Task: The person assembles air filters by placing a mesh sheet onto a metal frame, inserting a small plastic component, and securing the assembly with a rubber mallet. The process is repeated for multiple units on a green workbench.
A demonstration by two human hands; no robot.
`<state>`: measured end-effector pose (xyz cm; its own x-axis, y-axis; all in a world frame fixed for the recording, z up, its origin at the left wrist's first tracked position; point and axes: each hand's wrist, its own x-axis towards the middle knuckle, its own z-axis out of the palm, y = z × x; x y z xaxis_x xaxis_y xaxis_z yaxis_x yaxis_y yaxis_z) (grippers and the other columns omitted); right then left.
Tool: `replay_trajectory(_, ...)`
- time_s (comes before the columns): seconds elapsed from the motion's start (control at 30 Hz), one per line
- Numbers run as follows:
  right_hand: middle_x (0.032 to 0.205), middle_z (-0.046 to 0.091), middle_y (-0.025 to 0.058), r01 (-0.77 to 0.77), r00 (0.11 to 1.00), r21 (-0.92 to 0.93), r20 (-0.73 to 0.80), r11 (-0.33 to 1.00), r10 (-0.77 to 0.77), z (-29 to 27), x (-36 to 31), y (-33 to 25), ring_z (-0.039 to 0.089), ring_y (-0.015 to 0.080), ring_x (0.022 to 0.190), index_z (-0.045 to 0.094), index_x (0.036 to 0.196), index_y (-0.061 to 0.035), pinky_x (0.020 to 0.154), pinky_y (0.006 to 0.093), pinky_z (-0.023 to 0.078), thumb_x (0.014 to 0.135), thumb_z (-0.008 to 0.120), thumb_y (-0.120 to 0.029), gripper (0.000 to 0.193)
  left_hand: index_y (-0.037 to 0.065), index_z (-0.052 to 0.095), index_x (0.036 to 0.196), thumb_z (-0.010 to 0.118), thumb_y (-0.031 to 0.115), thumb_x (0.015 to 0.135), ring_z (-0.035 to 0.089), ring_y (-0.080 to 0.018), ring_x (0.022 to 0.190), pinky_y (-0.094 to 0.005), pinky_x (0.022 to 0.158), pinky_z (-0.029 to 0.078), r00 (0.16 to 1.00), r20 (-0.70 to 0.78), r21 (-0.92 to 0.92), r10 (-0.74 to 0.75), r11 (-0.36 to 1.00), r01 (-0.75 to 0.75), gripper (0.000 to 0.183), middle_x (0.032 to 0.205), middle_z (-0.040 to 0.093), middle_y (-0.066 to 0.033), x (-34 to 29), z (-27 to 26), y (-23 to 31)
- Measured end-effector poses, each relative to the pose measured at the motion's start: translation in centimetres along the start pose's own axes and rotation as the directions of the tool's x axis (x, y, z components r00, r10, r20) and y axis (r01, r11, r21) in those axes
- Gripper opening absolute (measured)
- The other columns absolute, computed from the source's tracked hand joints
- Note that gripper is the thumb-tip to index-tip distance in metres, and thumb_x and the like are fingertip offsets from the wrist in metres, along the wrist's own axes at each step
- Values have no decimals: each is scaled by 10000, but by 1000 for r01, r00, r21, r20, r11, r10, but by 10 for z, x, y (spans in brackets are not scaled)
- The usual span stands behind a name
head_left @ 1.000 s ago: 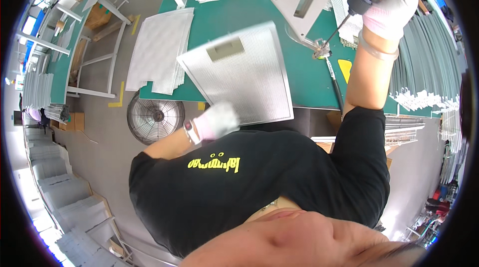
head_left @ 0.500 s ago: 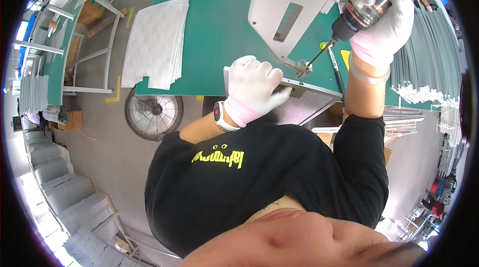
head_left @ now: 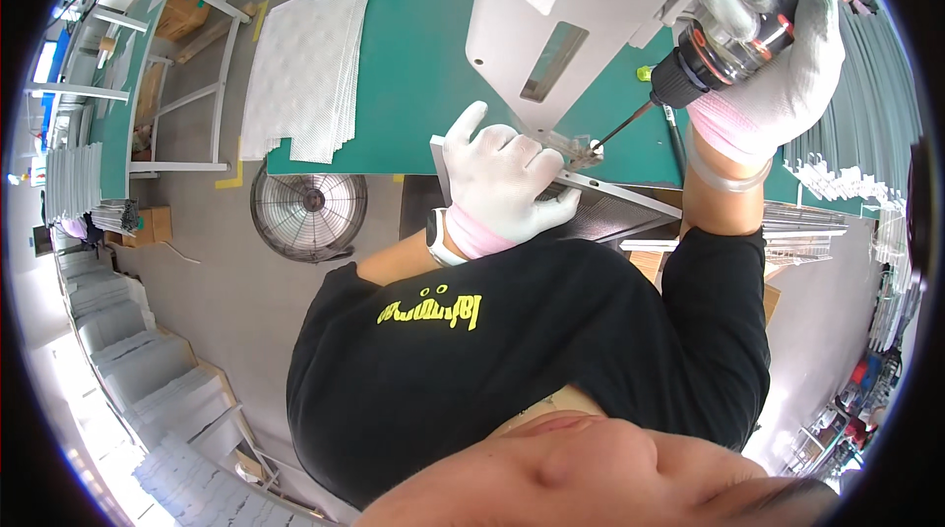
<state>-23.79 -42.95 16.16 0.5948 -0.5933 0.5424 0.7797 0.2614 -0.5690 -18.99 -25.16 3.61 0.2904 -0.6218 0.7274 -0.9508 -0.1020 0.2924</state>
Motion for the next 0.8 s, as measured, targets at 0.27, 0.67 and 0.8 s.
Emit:
replay_trajectory(0.27, 659, 358, -35, -46, 996, 119, 88, 992, 35, -1, 1, -8, 334, 61, 474, 423, 982, -107, 423, 213, 272, 1019, 477, -405, 305, 168, 694, 714, 776, 301, 571, 522, -180, 526, -340, 610, 369, 988, 152, -19, 6, 1000, -3, 212, 581, 551, 31, 1, -7, 1)
replay_trajectory(0.67, 883, 575, 78, -115, 984, -297, 100, 948, 151, -24, -34, -2, 543, 150, 648, 533, 986, -20, 545, 262, 429, 960, 586, -286, 272, 197, 711, 787, 757, 319, 603, 537, -176, 589, -360, 683, 396, 992, 129, -23, 3, 1000, 0, 225, 703, 593, 35, -4, -4, -3)
replay_trajectory(0.8, 781, 516, 64, -204, 932, -193, 262, 960, 251, -29, -34, 11, 483, 113, 602, 520, 892, -1, 488, 233, 349, 953, 595, -371, 383, 216, 725, 826, 746, 319, 623, 526, -165, 596, -353, 719, 404, 991, 134, -77, 5, 997, 6, 228, 693, 583, 50, -7, 3, -7)
